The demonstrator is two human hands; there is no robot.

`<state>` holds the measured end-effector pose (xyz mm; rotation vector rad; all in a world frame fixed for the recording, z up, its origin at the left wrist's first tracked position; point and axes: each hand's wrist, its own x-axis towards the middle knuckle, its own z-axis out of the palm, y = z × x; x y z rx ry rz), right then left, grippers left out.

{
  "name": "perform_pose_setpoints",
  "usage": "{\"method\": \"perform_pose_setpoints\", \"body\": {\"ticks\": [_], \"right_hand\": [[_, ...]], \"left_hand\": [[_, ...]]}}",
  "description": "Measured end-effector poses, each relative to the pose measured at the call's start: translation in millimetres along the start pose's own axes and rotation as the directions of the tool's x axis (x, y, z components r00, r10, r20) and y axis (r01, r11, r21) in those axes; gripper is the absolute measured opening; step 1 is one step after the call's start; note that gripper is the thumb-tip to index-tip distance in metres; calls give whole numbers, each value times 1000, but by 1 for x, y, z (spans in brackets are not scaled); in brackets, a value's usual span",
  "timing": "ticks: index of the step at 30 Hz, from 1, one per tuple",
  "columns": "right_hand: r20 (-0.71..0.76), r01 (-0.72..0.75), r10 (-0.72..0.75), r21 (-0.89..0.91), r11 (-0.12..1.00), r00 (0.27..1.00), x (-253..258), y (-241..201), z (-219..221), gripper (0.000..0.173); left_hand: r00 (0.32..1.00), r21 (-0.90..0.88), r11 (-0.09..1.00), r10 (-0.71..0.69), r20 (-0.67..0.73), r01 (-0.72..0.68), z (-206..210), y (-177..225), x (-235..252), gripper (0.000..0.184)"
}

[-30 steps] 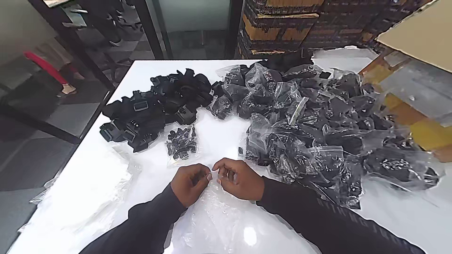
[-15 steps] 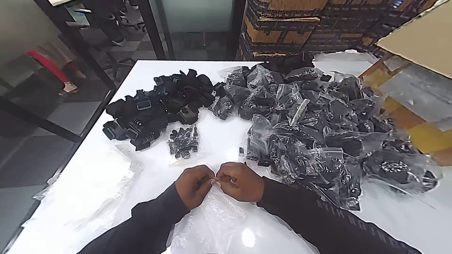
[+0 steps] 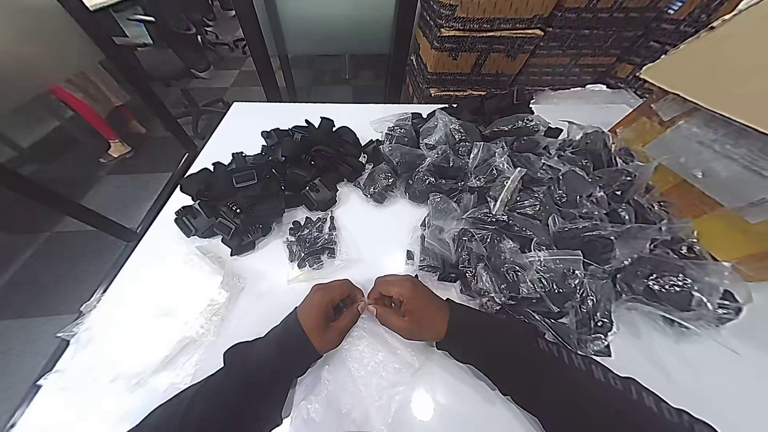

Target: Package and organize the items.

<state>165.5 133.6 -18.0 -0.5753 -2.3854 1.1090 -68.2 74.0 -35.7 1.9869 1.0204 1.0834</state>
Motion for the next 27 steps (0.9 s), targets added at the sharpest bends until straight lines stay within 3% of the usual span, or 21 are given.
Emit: {"method": "perform_pose_setpoints", "body": {"ticks": [11, 21, 27], "right_hand": [[21, 83, -81, -131, 988, 996, -1, -1, 3, 17], [-19, 83, -84, -37, 996, 996, 0, 0, 2, 18], [-14, 78, -79, -39, 996, 997, 0, 2, 3, 19]], "left_hand": [[997, 94, 995, 37, 74, -44, -2, 3, 0, 23], [1000, -28, 1000, -7, -15, 6, -1, 0, 0, 20], [1000, -45, 999, -15, 6, 16, -1, 1, -1, 22]]}}
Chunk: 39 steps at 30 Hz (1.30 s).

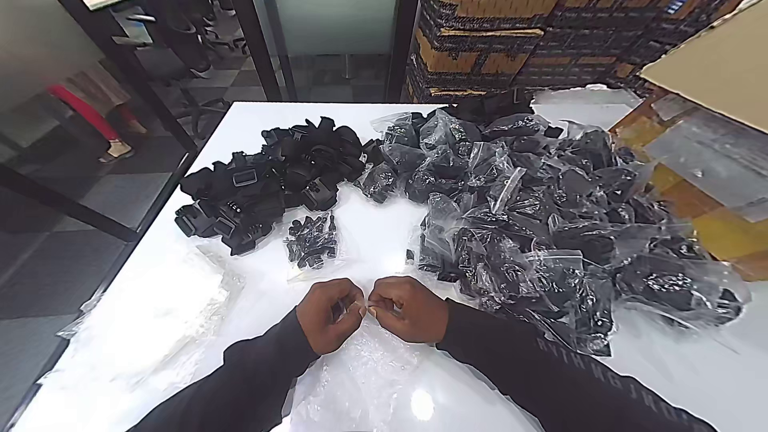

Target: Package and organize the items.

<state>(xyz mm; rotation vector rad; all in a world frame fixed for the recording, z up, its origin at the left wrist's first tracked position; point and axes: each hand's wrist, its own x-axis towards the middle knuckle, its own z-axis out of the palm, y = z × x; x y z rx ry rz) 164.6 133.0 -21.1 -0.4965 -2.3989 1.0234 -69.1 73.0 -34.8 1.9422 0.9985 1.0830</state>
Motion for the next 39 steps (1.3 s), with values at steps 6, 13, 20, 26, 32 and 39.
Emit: {"method": "perform_pose_setpoints", "body": {"ticks": [6, 13, 20, 26, 32, 39], "right_hand": [[17, 6, -5, -38, 999, 1000, 0, -2, -1, 18], [-14, -4, 5, 58, 998, 1000, 1, -2, -2, 18], [3, -16, 16, 30, 999, 1000, 0, -1, -1, 18], [-2, -7, 7, 18, 1000, 1000, 1, -2, -1, 18], [-7, -2, 2, 85, 996, 1000, 1, -1, -2, 16], [20, -11, 11, 25, 1000, 1000, 0, -2, -1, 17]], "left_hand": [[1000, 50, 999, 18, 19, -19, 1, -1, 0, 21], [999, 56, 998, 21, -41, -19, 0, 0, 1, 21], [1000, 8, 1000, -8, -2, 8, 0, 1, 0, 20], [999, 54, 998, 44, 0, -44, 0, -1, 1, 20], [1000, 2, 1000, -24, -20, 24, -1, 1, 0, 19], [999, 42, 999, 21, 28, -22, -1, 2, 0, 20]]}}
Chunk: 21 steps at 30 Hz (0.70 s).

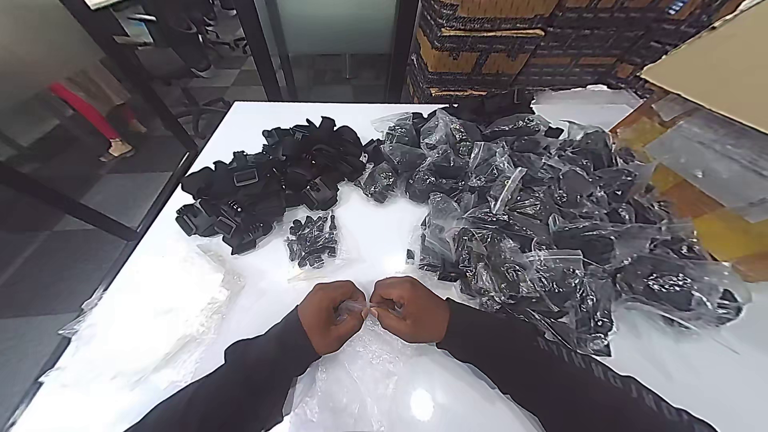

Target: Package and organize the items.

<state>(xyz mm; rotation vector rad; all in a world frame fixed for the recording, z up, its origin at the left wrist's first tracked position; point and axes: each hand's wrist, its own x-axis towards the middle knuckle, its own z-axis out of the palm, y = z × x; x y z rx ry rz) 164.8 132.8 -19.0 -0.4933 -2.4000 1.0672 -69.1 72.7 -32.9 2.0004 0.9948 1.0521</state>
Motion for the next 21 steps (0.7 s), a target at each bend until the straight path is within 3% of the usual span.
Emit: {"method": "perform_pose_setpoints", "body": {"ticks": [9, 16, 21], "right_hand": [[-18, -12, 13, 39, 999, 1000, 1, -1, -2, 18], [-5, 12, -12, -1, 1000, 1000, 0, 0, -2, 17], [-31, 4, -3, 33, 999, 1000, 1, 0, -2, 19]], "left_hand": [[998, -27, 999, -34, -60, 32, -2, -1, 1, 20], [999, -37, 999, 30, -28, -31, 0, -2, 1, 21], [996, -27, 999, 30, -86, -32, 0, -3, 1, 19]]}}
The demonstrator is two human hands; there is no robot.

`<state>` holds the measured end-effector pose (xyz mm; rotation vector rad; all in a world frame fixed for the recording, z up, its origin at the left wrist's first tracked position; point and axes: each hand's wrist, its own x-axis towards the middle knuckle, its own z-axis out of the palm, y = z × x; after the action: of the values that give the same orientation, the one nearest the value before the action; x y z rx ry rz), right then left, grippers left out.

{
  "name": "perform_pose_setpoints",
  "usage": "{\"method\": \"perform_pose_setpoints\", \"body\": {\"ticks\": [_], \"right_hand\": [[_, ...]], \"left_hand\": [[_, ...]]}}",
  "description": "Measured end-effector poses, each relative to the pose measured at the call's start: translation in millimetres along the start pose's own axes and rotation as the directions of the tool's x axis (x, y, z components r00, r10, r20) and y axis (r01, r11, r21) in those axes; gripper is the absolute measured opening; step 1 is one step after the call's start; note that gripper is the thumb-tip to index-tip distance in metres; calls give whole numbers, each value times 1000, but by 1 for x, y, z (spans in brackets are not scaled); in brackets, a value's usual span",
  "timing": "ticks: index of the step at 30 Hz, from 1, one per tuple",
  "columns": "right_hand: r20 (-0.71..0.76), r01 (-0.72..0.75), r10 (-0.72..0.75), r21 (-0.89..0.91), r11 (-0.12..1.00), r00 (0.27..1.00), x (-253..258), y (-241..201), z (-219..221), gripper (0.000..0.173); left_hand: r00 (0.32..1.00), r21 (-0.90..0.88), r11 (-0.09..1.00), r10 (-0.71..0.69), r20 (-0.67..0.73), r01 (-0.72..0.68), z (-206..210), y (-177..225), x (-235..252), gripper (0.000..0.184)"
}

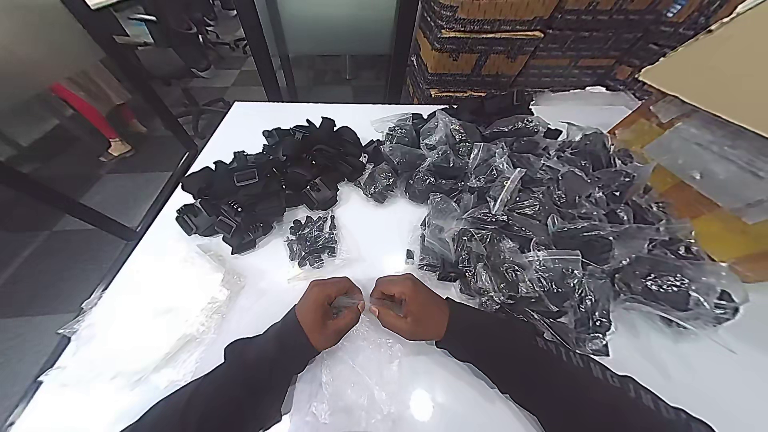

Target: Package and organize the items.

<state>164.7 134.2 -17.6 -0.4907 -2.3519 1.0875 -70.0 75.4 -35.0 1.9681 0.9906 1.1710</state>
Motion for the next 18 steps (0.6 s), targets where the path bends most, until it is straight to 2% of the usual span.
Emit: {"method": "perform_pose_setpoints", "body": {"ticks": [6, 13, 18], "right_hand": [[-89, -50, 58, 98, 994, 994, 0, -2, -1, 17], [-229, -63, 114, 220, 973, 967, 3, -1, -1, 11], [-158, -58, 93, 213, 975, 983, 2, 0, -2, 11]], "left_hand": [[984, -133, 987, -113, -138, 94, -4, 3, 4, 13], [997, -169, 983, -73, -18, 69, -7, -3, 2, 15], [996, -91, 993, -66, 65, 72, -7, -1, 1, 19]]}}
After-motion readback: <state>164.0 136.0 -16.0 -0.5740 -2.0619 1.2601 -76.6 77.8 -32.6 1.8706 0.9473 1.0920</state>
